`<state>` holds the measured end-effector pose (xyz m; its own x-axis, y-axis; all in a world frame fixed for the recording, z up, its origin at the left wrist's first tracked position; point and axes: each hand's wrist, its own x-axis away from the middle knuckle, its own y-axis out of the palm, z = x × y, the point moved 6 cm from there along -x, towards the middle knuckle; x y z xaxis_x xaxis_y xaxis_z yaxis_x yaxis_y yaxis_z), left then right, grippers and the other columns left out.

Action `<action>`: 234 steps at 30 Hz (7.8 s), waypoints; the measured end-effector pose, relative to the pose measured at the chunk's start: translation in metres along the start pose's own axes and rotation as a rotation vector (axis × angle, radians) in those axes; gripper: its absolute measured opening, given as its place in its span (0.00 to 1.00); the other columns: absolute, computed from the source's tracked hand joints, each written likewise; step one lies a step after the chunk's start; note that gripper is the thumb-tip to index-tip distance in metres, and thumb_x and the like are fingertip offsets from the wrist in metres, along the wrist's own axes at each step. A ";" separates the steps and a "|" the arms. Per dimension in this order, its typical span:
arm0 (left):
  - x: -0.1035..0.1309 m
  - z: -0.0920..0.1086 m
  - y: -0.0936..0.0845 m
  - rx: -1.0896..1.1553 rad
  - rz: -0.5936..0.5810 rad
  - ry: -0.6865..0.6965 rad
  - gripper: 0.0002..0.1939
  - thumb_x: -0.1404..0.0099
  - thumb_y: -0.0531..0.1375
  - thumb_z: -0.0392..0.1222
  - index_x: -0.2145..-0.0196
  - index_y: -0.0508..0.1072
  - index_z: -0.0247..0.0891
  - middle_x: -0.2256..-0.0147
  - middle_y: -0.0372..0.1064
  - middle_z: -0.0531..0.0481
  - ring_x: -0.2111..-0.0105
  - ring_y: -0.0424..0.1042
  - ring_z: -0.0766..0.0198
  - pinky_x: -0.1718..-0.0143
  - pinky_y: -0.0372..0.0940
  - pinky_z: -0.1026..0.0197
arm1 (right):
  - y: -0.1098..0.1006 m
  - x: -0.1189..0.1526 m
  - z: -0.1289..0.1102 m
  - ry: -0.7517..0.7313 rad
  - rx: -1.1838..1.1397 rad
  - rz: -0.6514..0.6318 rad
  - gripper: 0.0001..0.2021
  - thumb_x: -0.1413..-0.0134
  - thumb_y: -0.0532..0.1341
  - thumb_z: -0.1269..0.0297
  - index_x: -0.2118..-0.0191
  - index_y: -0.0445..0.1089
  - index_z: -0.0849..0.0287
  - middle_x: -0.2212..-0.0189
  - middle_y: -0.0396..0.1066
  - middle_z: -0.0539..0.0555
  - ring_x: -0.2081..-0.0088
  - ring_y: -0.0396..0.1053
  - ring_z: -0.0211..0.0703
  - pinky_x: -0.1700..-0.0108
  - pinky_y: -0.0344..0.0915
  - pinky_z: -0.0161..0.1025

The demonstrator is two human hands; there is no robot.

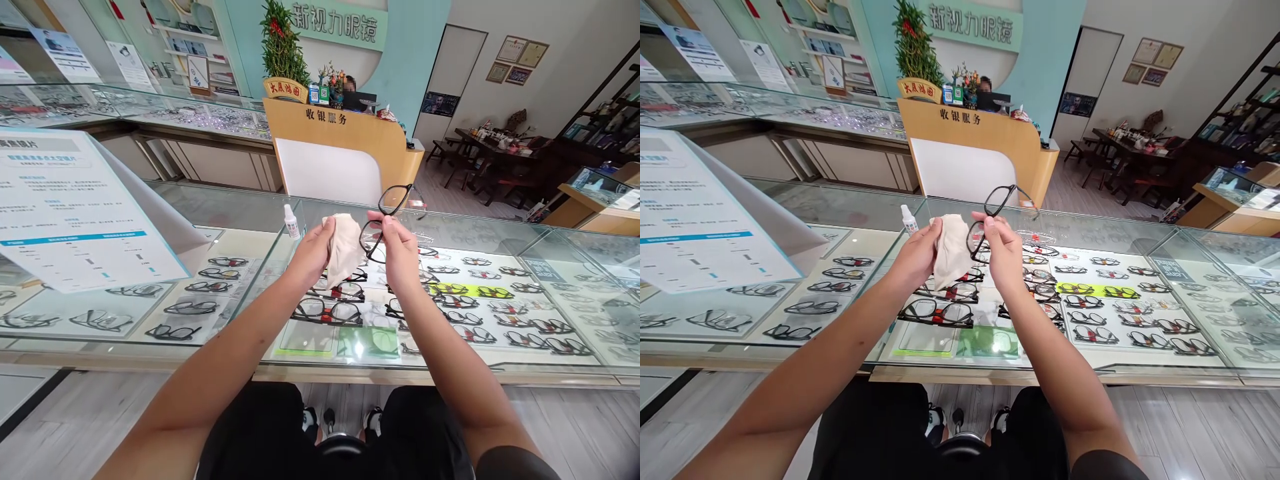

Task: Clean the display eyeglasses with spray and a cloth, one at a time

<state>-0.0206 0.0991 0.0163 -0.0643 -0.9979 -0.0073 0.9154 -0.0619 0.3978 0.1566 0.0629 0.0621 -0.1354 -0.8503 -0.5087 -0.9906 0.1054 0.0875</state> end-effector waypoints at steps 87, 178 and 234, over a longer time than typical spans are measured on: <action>0.053 0.069 0.010 -1.115 -0.063 1.329 0.38 0.35 0.74 0.64 0.35 0.74 0.44 0.43 0.83 0.38 0.45 0.83 0.45 0.40 0.70 0.47 | -0.018 -0.012 -0.025 0.036 0.229 -0.514 0.16 0.31 0.61 0.59 0.67 0.84 0.56 0.66 0.83 0.52 0.62 0.75 0.45 0.54 0.70 0.43; 0.051 0.169 0.082 -0.721 0.234 1.230 0.26 0.36 0.76 0.60 0.44 0.76 0.55 0.47 0.79 0.49 0.44 0.78 0.45 0.48 0.75 0.38 | -0.057 -0.038 -0.168 -0.277 0.727 0.139 0.25 0.37 0.72 0.49 0.39 0.76 0.52 0.42 0.81 0.62 0.44 0.81 0.60 0.38 0.78 0.64; -0.002 0.179 0.050 -0.563 0.037 0.877 0.30 0.40 0.78 0.57 0.44 0.80 0.49 0.47 0.83 0.43 0.46 0.83 0.43 0.56 0.81 0.44 | -0.041 -0.032 -0.173 -0.466 0.741 0.012 0.27 0.34 0.69 0.55 0.31 0.73 0.43 0.38 0.75 0.58 0.48 0.80 0.54 0.43 0.81 0.60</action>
<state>-0.0452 0.1016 0.2004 0.0729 -0.6489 -0.7573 0.9783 0.1943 -0.0723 0.2050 -0.0031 0.2233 0.0194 -0.5667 -0.8237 -0.7252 0.5592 -0.4018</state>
